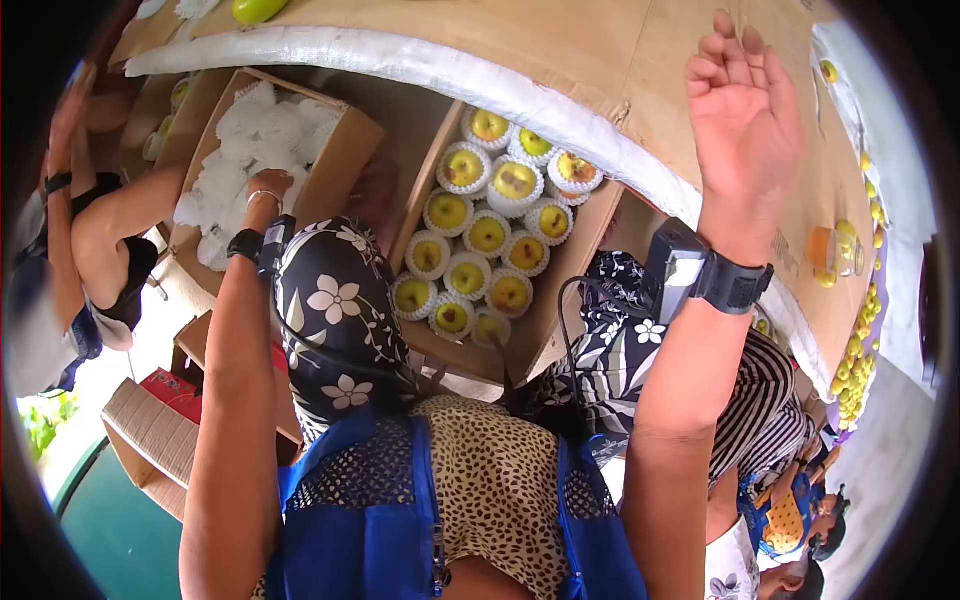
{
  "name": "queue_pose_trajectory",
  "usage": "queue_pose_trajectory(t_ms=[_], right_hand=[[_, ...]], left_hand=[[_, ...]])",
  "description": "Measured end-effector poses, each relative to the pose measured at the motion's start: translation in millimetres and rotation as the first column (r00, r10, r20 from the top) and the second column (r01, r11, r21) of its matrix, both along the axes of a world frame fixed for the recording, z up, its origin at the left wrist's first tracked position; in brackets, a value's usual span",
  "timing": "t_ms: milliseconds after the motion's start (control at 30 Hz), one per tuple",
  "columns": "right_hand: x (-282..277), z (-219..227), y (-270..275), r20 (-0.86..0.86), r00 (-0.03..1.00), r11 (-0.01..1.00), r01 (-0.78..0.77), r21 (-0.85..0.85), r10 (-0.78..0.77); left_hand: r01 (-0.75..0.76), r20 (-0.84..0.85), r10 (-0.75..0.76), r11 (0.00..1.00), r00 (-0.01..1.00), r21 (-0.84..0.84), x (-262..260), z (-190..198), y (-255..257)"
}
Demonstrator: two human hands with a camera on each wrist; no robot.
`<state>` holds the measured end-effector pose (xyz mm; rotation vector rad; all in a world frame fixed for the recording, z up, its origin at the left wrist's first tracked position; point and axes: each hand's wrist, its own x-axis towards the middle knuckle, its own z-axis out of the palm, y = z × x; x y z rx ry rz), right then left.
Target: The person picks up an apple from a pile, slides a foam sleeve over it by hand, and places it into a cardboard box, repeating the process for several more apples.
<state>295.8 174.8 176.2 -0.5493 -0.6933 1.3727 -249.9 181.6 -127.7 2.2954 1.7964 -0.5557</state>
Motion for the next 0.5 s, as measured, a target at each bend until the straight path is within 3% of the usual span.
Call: queue_pose_trajectory(t_ms=[67,100,133,233,267,300,333,367,400,433,500], right_hand=[[-8,3,1,-0.006,1.000,1.000,0.025,-0.018,-0.025],[-11,3,1,-0.007,1.000,0.999,0.019,-0.030,-0.020],[-16,1,-1,-0.017,1.000,0.999,0.007,-0.041,-0.008],[-29,-1,-2,-0.054,0.998,0.998,-0.021,-0.053,0.018],[-35,-1,-3,-0.058,0.998,0.998,-0.022,-0.057,0.019],[-43,0,-3,-0.048,0.999,0.997,-0.021,-0.074,0.018],[-49,2,-4,-0.027,1.000,0.995,-0.015,-0.096,0.013],[-55,4,-6,0.001,1.000,0.993,-0.002,-0.119,0.002],[-61,1,-7,0.028,0.999,0.991,-0.022,-0.129,0.025],[-70,1,-8,0.062,0.997,0.990,-0.034,-0.140,0.043],[-88,0,-13,0.259,0.961,0.992,-0.077,-0.097,0.100]], left_hand=[[-0.117,-0.103,0.118,0.993,0.988,0.017,-8,0,10],[-0.178,-0.164,0.182,0.983,0.969,0.041,-7,21,12],[-0.061,-0.129,0.071,0.995,0.989,0.077,-19,33,9],[-0.126,0.078,0.112,0.969,0.991,0.211,7,127,-16],[-0.488,0.629,0.429,0.868,0.648,-0.090,20,153,-17],[-0.618,0.857,0.512,0.657,-0.054,-0.431,33,177,-19],[-0.342,0.699,0.432,0.649,-0.570,-0.680,59,210,-18],[-0.218,0.647,0.434,0.700,-0.626,-0.680,105,256,-26],[-0.290,0.736,0.368,0.748,-0.568,-0.598,142,278,-31],[-0.121,0.755,0.396,0.842,-0.522,-0.526,154,284,-30],[-0.054,0.816,0.356,0.904,-0.455,-0.424,197,297,-28]])
